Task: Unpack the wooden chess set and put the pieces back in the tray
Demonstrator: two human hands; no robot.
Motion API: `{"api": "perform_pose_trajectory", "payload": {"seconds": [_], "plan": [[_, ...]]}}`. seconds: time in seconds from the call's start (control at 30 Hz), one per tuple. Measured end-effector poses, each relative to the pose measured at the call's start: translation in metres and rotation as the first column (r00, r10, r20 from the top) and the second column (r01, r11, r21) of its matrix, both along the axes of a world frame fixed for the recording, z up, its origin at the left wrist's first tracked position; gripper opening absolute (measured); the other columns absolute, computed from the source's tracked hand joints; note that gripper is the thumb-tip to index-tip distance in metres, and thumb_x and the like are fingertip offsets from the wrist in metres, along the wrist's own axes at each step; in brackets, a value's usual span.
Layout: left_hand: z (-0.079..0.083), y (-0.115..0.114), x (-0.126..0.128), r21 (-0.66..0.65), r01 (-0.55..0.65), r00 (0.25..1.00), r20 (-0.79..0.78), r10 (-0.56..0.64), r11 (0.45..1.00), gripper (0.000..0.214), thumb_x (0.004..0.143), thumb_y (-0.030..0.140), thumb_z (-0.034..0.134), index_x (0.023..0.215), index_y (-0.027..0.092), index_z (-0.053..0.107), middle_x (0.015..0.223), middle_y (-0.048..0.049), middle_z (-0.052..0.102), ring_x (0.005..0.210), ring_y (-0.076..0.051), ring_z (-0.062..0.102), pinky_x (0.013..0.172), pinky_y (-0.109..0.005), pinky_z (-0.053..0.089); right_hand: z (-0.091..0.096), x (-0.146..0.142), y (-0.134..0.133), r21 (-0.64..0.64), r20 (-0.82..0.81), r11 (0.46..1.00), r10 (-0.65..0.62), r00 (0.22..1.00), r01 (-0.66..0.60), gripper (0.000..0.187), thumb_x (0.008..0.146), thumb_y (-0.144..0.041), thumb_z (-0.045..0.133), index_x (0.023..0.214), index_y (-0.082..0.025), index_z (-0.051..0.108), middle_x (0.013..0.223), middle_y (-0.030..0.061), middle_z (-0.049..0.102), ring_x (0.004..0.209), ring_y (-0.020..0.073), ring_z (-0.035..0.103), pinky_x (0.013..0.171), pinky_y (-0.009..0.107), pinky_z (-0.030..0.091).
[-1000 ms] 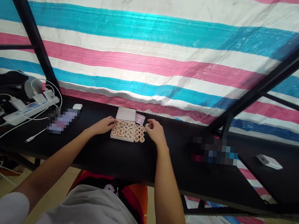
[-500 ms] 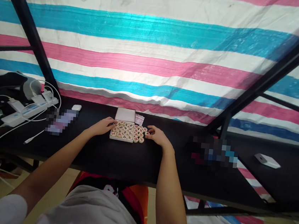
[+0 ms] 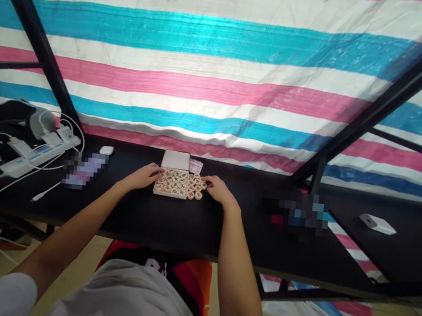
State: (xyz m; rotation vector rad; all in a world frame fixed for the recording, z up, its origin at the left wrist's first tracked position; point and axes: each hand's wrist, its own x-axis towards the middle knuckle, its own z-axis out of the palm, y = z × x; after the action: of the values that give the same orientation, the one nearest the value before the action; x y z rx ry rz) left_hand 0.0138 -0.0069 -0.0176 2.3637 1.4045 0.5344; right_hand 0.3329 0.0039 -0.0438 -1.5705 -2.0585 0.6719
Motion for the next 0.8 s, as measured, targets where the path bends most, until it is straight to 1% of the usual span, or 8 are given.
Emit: {"api": "perform_pose_trajectory", "payload": {"seconds": [0.07,0.17,0.23,0.3,0.4,0.57,0.7,0.8], "plan": [[0.001,0.0,0.0,-0.001,0.0,1.0,0.001,0.0,1.0,0.037,0.09,0.037,0.041,0.12,0.024,0.059,0.117,-0.0064,0.055,0.096,-0.02,0.059,0.089,-0.03,0.045,0.0,-0.001,0.0,0.028,0.069,0.999,-0.019,0.997,0.017,0.046,0.068,-0.005,0.048,0.106,-0.021,0.067,0.107,0.006,0.062,0.075,0.0141,0.061,0.08,0.029,0.048],[0.001,0.0,0.0,0.001,-0.002,1.0,-0.003,0.002,1.0,0.038,0.09,0.037,0.041,0.12,0.023,0.059,0.117,-0.0069,0.055,0.096,-0.02,0.06,0.089,-0.031,0.045,-0.002,0.001,0.003,0.085,0.146,0.996,-0.053,0.988,0.041,0.047,0.071,-0.005,0.045,0.108,-0.021,0.067,0.106,0.0076,0.062,0.088,0.0186,0.061,0.088,0.032,0.045],[0.0,0.0,-0.001,0.002,0.004,1.0,-0.001,-0.004,1.0,0.038,0.09,0.037,0.041,0.121,0.023,0.059,0.117,-0.007,0.055,0.096,-0.021,0.06,0.089,-0.032,0.045,-0.005,0.004,0.005,0.12,0.164,0.991,-0.073,0.984,0.053,0.048,0.072,-0.002,0.041,0.108,-0.021,0.067,0.107,0.0086,0.062,0.096,0.0206,0.059,0.093,0.033,0.042],[-0.001,0.001,-0.001,0.002,0.01,1.0,0.001,-0.01,1.0,0.038,0.09,0.037,0.041,0.12,0.023,0.059,0.117,-0.0068,0.055,0.096,-0.021,0.06,0.089,-0.032,0.045,-0.007,0.005,0.006,0.138,0.165,0.988,-0.093,0.982,0.07,0.049,0.074,-0.001,0.039,0.109,-0.02,0.067,0.109,0.0093,0.061,0.1,0.0207,0.057,0.095,0.033,0.04],[-0.001,0.001,0.0,0.002,0.008,1.0,-0.002,-0.008,1.0,0.038,0.09,0.036,0.041,0.121,0.023,0.059,0.117,-0.0068,0.055,0.097,-0.021,0.059,0.09,-0.032,0.045,-0.008,0.001,0.007,0.154,0.167,0.986,-0.095,0.981,0.069,0.05,0.075,0.001,0.038,0.113,-0.018,0.064,0.109,0.0101,0.06,0.101,0.0191,0.056,0.094,0.03,0.04],[0.0,0.0,0.0,0.002,0.008,1.0,-0.003,-0.008,1.0,0.039,0.091,0.037,0.041,0.122,0.022,0.059,0.117,-0.0071,0.055,0.098,-0.021,0.059,0.09,-0.031,0.045,-0.009,-0.009,0.008,0.166,0.185,0.986,-0.045,0.982,0.014,0.051,0.073,0.003,0.039,0.113,-0.016,0.063,0.104,0.01,0.061,0.098,0.0173,0.054,0.089,0.027,0.04],[0.0,0.0,0.001,-0.003,-0.004,1.0,-0.012,0.004,1.0,0.039,0.091,0.037,0.041,0.121,0.022,0.059,0.118,-0.0073,0.055,0.1,-0.021,0.059,0.092,-0.031,0.044,-0.011,-0.009,0.009,0.183,0.146,0.982,-0.062,0.987,0.035,0.054,0.07,0.004,0.039,0.116,-0.015,0.061,0.107,0.0101,0.059,0.093,0.0152,0.055,0.086,0.026,0.041],[0.0,0.001,0.001,0.003,0.002,1.0,-0.017,-0.002,1.0,0.039,0.091,0.036,0.04,0.122,0.021,0.059,0.118,-0.0076,0.055,0.1,-0.021,0.059,0.092,-0.03,0.044,-0.013,-0.008,0.01,0.189,0.121,0.981,-0.067,0.99,0.044,0.054,0.07,0.004,0.039,0.114,-0.015,0.062,0.107,0.0102,0.06,0.093,0.0158,0.056,0.087,0.027,0.042]]}}
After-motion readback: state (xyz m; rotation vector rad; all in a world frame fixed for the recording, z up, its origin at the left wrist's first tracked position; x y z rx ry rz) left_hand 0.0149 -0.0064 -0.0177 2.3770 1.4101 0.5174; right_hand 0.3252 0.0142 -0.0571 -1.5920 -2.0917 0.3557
